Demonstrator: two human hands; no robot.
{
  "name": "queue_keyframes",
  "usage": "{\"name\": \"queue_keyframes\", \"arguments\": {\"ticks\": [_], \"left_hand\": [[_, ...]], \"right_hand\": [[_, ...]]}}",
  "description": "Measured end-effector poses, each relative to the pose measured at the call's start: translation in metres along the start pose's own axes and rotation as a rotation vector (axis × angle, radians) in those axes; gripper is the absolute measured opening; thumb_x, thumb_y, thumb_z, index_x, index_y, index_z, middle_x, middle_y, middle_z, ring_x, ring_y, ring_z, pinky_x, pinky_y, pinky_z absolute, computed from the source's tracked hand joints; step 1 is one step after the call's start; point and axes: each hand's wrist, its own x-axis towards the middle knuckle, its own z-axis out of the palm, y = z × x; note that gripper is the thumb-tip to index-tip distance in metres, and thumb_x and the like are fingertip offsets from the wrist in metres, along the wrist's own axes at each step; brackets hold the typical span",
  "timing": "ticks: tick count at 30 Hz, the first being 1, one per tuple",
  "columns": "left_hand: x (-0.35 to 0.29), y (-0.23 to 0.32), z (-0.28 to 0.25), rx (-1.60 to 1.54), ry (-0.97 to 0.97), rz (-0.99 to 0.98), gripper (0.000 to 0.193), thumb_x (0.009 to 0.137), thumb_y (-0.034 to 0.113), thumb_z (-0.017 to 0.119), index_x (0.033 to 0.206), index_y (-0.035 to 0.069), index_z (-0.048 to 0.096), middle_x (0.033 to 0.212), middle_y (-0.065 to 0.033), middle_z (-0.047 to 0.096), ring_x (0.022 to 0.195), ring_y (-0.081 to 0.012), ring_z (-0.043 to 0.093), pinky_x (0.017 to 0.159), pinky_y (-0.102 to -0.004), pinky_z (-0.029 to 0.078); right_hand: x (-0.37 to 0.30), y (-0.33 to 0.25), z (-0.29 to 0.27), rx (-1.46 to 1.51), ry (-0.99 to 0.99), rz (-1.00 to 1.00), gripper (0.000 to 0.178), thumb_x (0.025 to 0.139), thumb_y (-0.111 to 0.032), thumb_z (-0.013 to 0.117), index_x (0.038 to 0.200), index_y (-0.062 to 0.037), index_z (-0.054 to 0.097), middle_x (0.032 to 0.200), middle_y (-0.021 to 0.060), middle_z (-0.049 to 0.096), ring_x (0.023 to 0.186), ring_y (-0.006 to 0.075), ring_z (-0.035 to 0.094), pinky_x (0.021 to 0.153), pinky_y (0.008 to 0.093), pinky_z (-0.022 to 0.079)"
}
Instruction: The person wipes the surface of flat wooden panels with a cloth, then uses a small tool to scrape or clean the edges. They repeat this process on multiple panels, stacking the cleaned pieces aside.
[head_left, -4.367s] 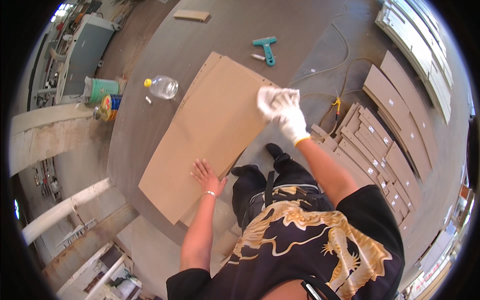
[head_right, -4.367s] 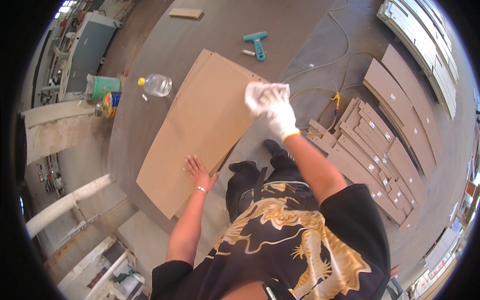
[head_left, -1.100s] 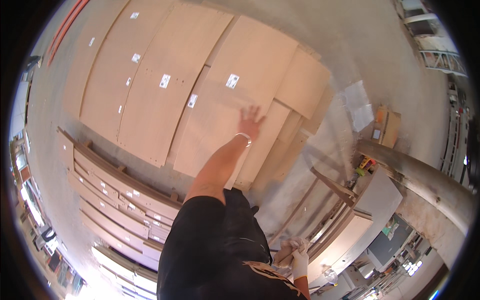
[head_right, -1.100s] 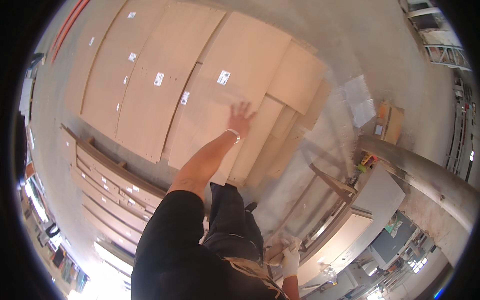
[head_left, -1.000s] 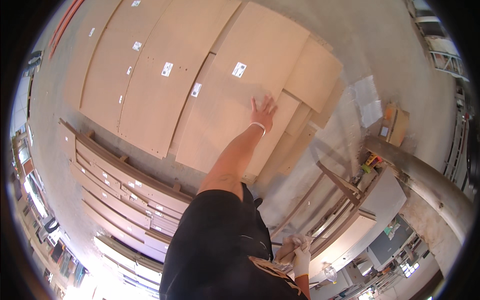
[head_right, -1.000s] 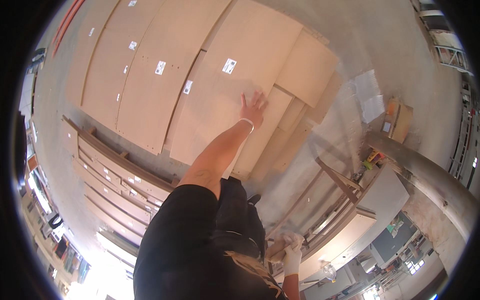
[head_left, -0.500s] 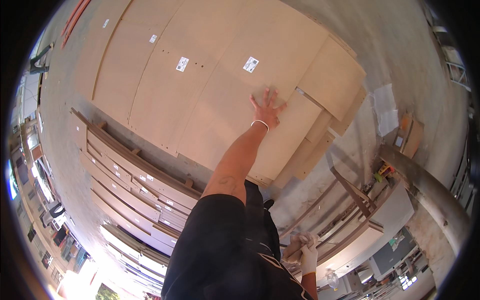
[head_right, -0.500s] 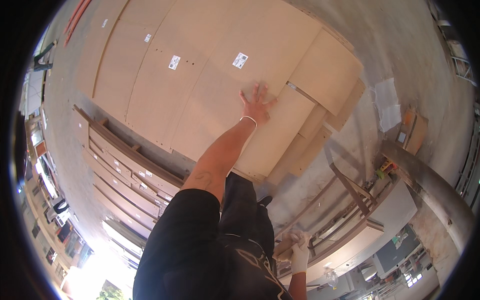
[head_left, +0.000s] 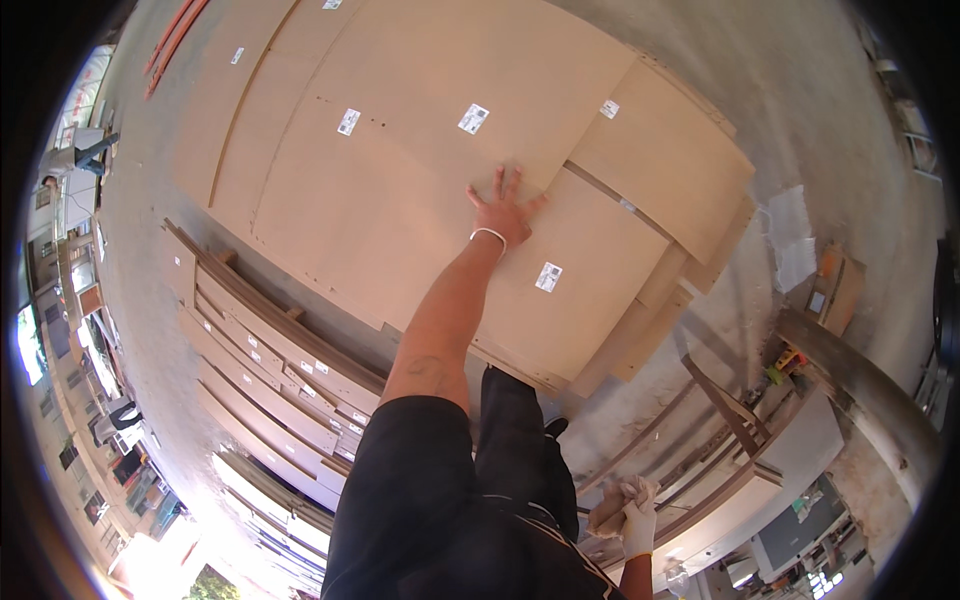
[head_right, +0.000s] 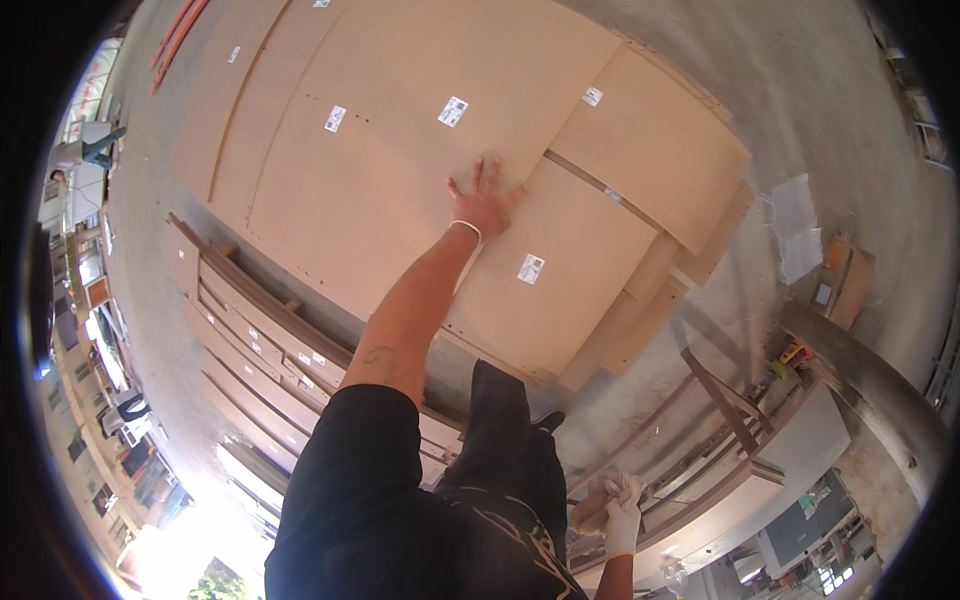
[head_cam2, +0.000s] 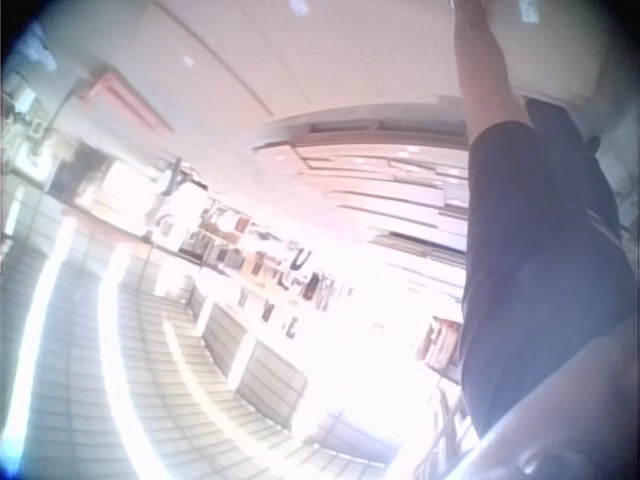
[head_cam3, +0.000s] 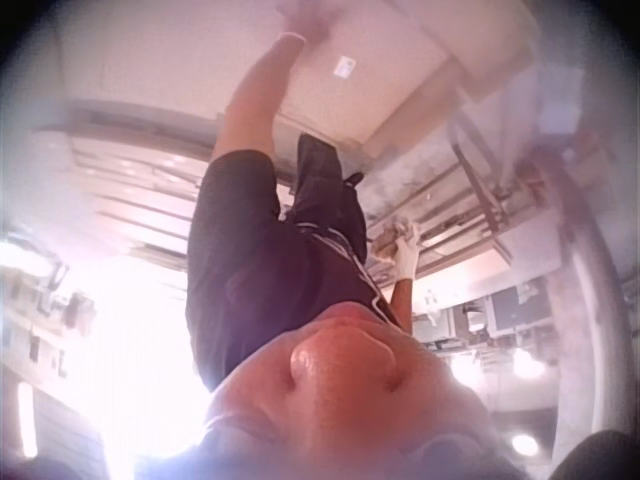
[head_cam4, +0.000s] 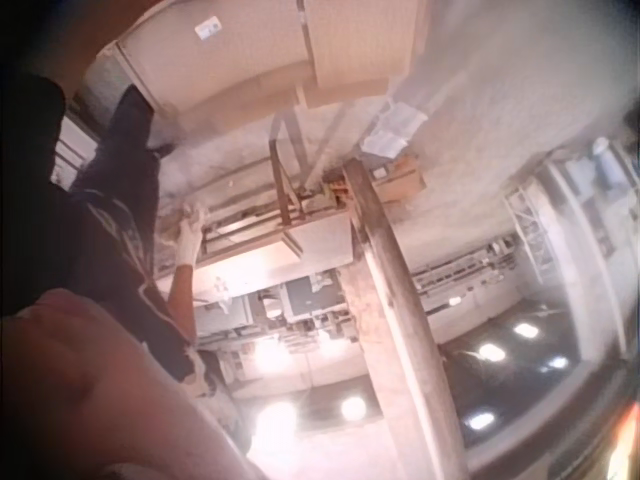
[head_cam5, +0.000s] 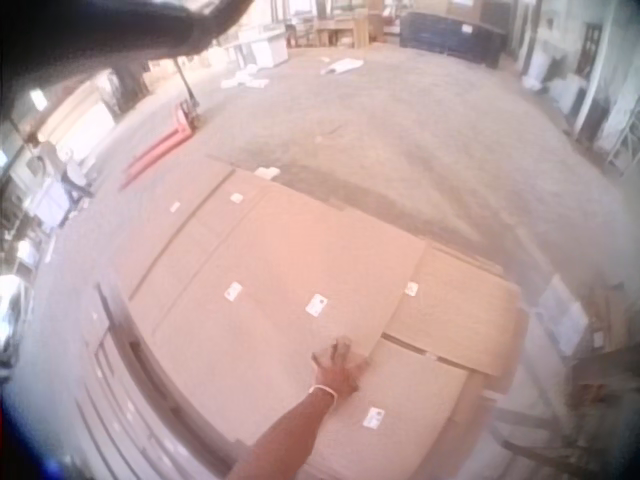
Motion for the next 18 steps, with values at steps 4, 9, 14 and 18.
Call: {"name": "queue_keyframes", "arguments": {"ticks": [4, 9, 14, 18], "left_hand": [[0.007, -0.039, -0.012, 0.059, -0.010, -0.035, 0.080, 0.099, 0.039, 0.067, 0.168, 0.054, 0.030, 0.184, -0.0085, -0.009, 0.169, -0.0386, -0.008, 0.120, -0.0856, 0.018], [0.019, -0.083, -0.020, 0.105, 0.035, -0.127, 0.079, 0.100, 0.039, 0.066, 0.166, 0.059, 0.027, 0.185, -0.0053, -0.009, 0.169, -0.0366, -0.006, 0.119, -0.0845, 0.024], [0.036, -0.122, -0.016, 0.002, 0.063, -0.291, 0.083, 0.103, 0.026, 0.060, 0.166, 0.063, 0.020, 0.185, -0.0039, -0.009, 0.169, -0.0381, -0.003, 0.117, -0.0821, 0.033], [0.054, -0.138, -0.010, -0.055, 0.064, -0.395, 0.090, 0.102, 0.023, 0.062, 0.169, 0.058, 0.013, 0.184, -0.0066, -0.009, 0.168, -0.0430, -0.002, 0.115, -0.0804, 0.038]], "right_hand": [[0.000, 0.005, 0.011, -0.217, -0.034, -0.035, 0.060, 0.094, 0.005, 0.051, 0.153, 0.0010, 0.049, 0.144, 0.0113, 0.059, 0.136, 0.0235, 0.057, 0.121, 0.0346, 0.040], [0.002, 0.033, 0.002, -0.215, 0.003, 0.055, 0.056, 0.091, -0.003, 0.056, 0.147, 0.0002, 0.057, 0.132, 0.0134, 0.071, 0.120, 0.0234, 0.068, 0.105, 0.0336, 0.050], [-0.003, 0.057, -0.015, -0.222, 0.062, 0.040, 0.053, 0.091, -0.003, 0.057, 0.143, -0.0005, 0.061, 0.128, 0.0135, 0.074, 0.114, 0.0241, 0.071, 0.099, 0.0338, 0.054], [-0.012, 0.071, -0.007, 0.038, 0.019, 0.072, 0.052, 0.093, 0.003, 0.055, 0.144, 0.0016, 0.061, 0.130, 0.0105, 0.069, 0.126, 0.0217, 0.066, 0.112, 0.0330, 0.048]]}}
